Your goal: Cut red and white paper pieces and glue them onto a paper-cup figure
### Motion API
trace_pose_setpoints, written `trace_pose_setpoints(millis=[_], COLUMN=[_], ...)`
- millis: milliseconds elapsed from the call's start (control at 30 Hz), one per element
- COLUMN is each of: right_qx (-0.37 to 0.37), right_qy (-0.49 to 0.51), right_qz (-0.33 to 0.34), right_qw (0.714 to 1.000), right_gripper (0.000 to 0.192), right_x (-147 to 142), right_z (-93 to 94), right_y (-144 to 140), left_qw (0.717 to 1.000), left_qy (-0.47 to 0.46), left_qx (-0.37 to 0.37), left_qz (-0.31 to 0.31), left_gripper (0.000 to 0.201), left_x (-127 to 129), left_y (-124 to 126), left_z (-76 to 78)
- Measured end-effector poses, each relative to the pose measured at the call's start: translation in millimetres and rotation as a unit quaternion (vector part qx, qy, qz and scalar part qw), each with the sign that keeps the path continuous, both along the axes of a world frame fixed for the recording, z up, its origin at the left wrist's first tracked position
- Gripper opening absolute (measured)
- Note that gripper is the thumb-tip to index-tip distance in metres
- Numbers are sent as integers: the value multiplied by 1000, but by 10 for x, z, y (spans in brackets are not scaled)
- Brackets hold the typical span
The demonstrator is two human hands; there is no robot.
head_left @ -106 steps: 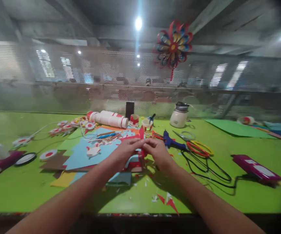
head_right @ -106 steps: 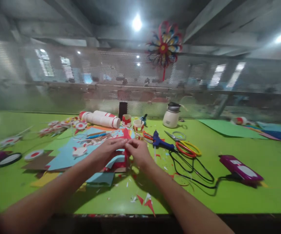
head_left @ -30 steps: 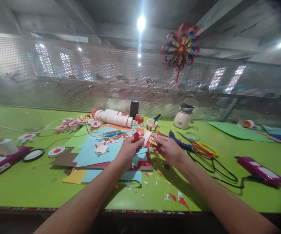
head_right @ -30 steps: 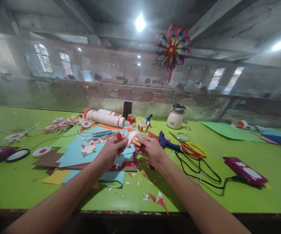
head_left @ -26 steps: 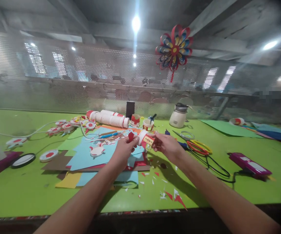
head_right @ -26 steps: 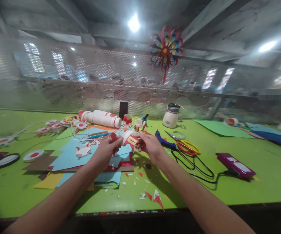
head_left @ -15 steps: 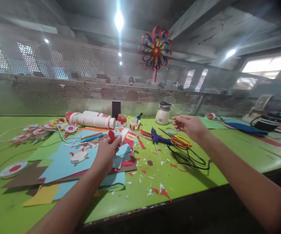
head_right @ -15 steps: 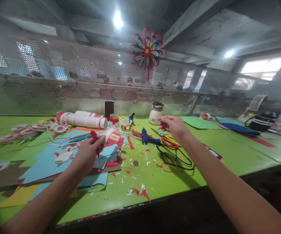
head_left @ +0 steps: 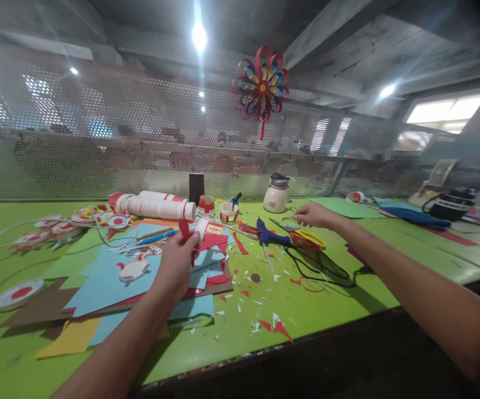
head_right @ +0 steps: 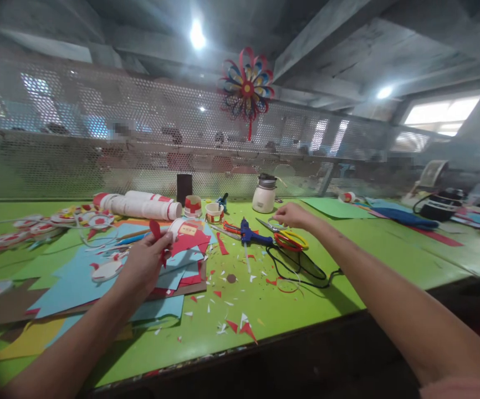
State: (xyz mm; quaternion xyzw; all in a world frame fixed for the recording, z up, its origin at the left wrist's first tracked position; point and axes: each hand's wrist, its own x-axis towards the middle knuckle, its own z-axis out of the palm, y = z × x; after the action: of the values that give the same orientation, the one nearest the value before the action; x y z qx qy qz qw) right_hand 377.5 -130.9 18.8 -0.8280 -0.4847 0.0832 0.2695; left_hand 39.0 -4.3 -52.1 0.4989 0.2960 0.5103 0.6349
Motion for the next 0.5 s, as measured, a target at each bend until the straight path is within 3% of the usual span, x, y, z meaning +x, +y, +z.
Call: trace_pose_setpoints(millis=[233, 500], right_qx=[-79, -184], right_qy=[-87, -164], right_qz=[-6, -61], right_qw=[993, 967], right_gripper=[18, 27], right_x=[208, 577], right_z=[-202, -330], right_y=[39, 86], left_qw=[1000, 998], left_qy=[-2, 16], left_qx=[-14, -11], left_qz=[-27, -52], left_gripper=[37, 40], left_x=[11, 32], left_y=[-64, -69], left_z=[35, -11])
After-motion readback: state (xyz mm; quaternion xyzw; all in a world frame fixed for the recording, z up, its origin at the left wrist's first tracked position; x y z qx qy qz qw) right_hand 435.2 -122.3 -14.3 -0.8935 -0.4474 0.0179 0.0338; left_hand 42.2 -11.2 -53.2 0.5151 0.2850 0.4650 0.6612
